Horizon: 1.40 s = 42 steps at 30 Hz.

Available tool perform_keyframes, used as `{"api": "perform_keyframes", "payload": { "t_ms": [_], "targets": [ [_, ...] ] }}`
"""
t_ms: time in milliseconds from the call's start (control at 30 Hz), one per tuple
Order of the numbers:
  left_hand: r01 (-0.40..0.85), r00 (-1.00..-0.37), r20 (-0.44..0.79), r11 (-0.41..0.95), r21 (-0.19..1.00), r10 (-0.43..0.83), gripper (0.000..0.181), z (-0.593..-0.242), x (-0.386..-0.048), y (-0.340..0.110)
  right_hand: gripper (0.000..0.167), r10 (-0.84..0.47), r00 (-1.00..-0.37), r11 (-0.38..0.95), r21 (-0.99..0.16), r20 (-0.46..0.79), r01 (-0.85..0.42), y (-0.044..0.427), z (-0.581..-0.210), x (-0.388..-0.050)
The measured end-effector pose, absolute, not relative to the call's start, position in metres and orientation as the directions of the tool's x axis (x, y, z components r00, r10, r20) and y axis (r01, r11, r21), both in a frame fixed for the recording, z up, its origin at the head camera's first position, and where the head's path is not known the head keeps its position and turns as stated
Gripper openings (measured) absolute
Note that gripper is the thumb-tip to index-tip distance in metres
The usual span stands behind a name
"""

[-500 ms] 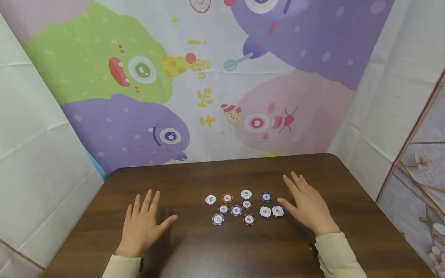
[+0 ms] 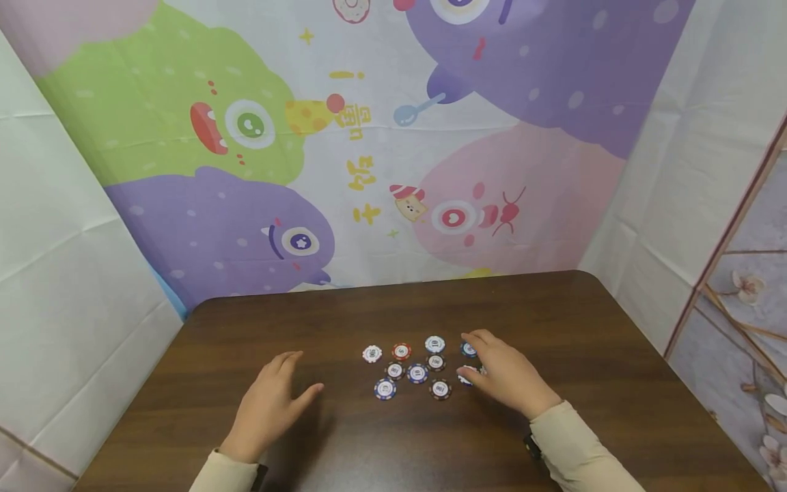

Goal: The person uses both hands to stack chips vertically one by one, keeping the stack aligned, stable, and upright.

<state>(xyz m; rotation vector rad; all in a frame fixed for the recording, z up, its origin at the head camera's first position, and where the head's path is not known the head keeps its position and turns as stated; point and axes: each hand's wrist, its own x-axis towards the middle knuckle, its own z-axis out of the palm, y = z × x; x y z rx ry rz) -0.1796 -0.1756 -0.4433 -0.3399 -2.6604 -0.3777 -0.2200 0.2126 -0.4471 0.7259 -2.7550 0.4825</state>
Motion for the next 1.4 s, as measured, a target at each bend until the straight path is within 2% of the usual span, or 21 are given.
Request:
{"api": "perform_keyframes", "payload": {
  "t_ms": [233, 467, 833, 1067, 1400],
  "targets": [
    [0.331, -0.913, 0.351, 0.883, 0.333, 0.209, 0.064, -0.446, -0.174, -0.160, 0.055, -0.507, -0.824, 0.798, -0.223, 0.253, -0.560, 0.197, -0.459, -0.220],
    [0.441, -0.889, 0.315, 0.805, 0.398, 0.332, 0.057, -0.449, -0.172, -0.147, 0.049, -0.564, -0.809, 0.787, -0.189, 0.167, -0.588, 0.189, -0.461, -0.223],
    [0.571, -0.821, 0.271, 0.716, 0.403, 0.502, 0.043, -0.456, -0.168, -0.129, 0.044, -0.615, -0.785, 0.771, -0.149, 0.078, -0.619, 0.182, -0.467, -0.230],
    [0.607, -0.794, 0.251, 0.701, 0.374, 0.554, 0.037, -0.461, -0.164, -0.118, 0.033, -0.605, -0.794, 0.783, -0.138, 0.054, -0.606, 0.178, -0.467, -0.229],
    [0.637, -0.769, 0.211, 0.696, 0.331, 0.603, 0.037, -0.465, -0.160, -0.110, 0.026, -0.638, -0.767, 0.753, -0.153, 0.071, -0.640, 0.174, -0.469, -0.231]
  ]
}}
